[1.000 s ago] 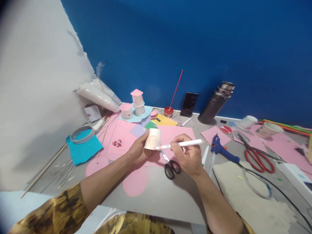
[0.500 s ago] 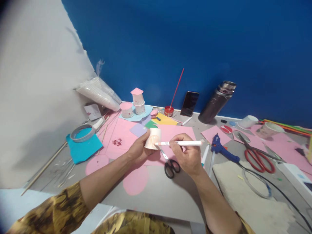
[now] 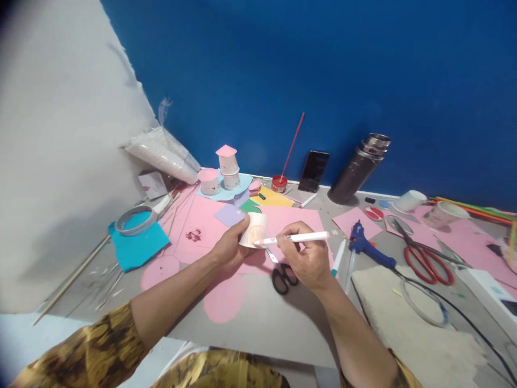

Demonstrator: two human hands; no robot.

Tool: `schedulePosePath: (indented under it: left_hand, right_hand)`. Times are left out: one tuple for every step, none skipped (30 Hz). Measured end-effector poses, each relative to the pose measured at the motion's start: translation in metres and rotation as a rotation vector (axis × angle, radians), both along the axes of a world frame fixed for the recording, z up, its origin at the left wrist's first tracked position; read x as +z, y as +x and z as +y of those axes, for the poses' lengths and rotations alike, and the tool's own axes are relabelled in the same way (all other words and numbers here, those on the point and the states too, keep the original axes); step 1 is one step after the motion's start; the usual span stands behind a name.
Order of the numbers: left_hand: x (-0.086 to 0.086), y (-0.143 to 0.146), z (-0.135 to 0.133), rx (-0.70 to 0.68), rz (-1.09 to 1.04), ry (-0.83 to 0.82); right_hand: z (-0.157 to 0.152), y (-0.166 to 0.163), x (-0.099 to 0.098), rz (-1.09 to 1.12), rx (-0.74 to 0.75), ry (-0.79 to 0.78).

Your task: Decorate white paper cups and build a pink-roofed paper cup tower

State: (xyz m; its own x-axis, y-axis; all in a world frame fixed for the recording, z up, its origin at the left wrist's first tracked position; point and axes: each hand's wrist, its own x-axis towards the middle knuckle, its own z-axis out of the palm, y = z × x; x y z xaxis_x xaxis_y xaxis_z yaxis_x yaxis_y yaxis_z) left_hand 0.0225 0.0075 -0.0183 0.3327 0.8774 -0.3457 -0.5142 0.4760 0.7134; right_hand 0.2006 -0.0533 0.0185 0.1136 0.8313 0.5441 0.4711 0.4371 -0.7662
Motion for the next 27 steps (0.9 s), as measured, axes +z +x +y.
schedulePosePath:
  left_hand:
    - [0.000, 0.000, 0.000, 0.003, 0.003, -0.005]
    - [0.000, 0.000, 0.000, 0.003, 0.002, -0.011]
    - [0.001, 0.000, 0.000, 0.004, -0.004, -0.017]
    - [0.001, 0.000, 0.000, 0.004, -0.015, -0.021]
    - [0.001, 0.000, -0.001, 0.003, -0.025, -0.024]
    - [0.000, 0.000, -0.001, 0.002, -0.035, -0.027]
    - [0.000, 0.000, -0.001, 0.001, -0.041, -0.027]
    - [-0.001, 0.000, 0.000, -0.001, -0.044, -0.023]
    - [-0.001, 0.000, 0.000, -0.003, -0.045, -0.019]
    - [-0.002, 0.000, 0.000, -0.003, -0.045, -0.017]
    - [-0.002, 0.000, 0.001, -0.004, -0.048, -0.020]
    - [-0.002, 0.000, 0.002, -0.005, -0.055, -0.026]
    - [-0.001, 0.000, 0.002, -0.008, -0.065, -0.034]
    - [-0.001, 0.000, 0.003, -0.013, -0.075, -0.042]
    - [0.001, 0.000, 0.003, -0.020, -0.084, -0.046]
    - [0.002, 0.000, 0.003, -0.030, -0.093, -0.046]
    - [0.004, 0.000, 0.003, -0.042, -0.101, -0.045]
    - [0.005, 0.000, 0.003, -0.054, -0.106, -0.048]
    - [0.006, 0.000, 0.003, -0.064, -0.110, -0.057]
    - [0.007, 0.001, 0.003, -0.068, -0.114, -0.071]
    - [0.008, 0.001, 0.002, -0.066, -0.116, -0.086]
    - [0.008, 0.001, 0.002, -0.057, -0.118, -0.100]
    - [0.008, 0.002, 0.002, -0.044, -0.119, -0.109]
    - [0.008, 0.002, 0.002, -0.030, -0.122, -0.114]
    - [0.007, 0.002, 0.001, -0.016, -0.126, -0.117]
    - [0.007, 0.003, 0.001, -0.005, -0.131, -0.117]
    - [0.007, 0.003, 0.000, 0.002, -0.134, -0.118]
  right_hand:
    - [0.000, 0.000, 0.000, 0.005, 0.010, -0.004]
    - [0.001, -0.001, 0.000, 0.017, 0.011, 0.000]
    - [0.002, -0.001, 0.000, 0.036, -0.001, 0.017]
    - [0.002, -0.001, 0.000, 0.051, -0.024, 0.042]
    - [0.002, -0.001, 0.000, 0.057, -0.052, 0.070]
    - [0.003, -0.002, 0.000, 0.055, -0.074, 0.089]
    - [0.002, -0.002, 0.000, 0.052, -0.081, 0.095]
    - [0.002, -0.001, 0.000, 0.051, -0.067, 0.083]
    - [0.002, -0.001, 0.000, 0.066, -0.042, 0.063]
    - [0.001, -0.001, 0.000, 0.097, -0.014, 0.038]
    - [0.001, 0.000, 0.000, 0.143, 0.006, 0.021]
    - [0.002, 0.001, -0.001, 0.196, 0.012, 0.014]
    - [0.003, 0.002, -0.001, 0.247, 0.002, 0.019]
    - [0.004, 0.003, -0.001, 0.292, -0.019, 0.032]
    - [0.006, 0.004, -0.002, 0.328, -0.038, 0.046]
    - [0.008, 0.005, -0.002, 0.354, -0.048, 0.051]
    - [0.010, 0.007, -0.003, 0.374, -0.052, 0.050]
    - [0.011, 0.008, -0.003, 0.391, -0.048, 0.042]
    - [0.012, 0.010, -0.004, 0.405, -0.039, 0.035]
    - [0.012, 0.010, -0.004, 0.415, -0.025, 0.029]
    - [0.012, 0.011, -0.004, 0.417, -0.012, 0.026]
    - [0.011, 0.011, -0.004, 0.407, -0.004, 0.026]
    - [0.010, 0.010, -0.004, 0.384, -0.001, 0.027]
    - [0.008, 0.009, -0.003, 0.348, -0.001, 0.027]
    - [0.007, 0.008, -0.002, 0.303, -0.002, 0.026]
    - [0.005, 0.006, -0.002, 0.255, 0.001, 0.027]
    - [0.004, 0.005, -0.001, 0.210, 0.007, 0.029]
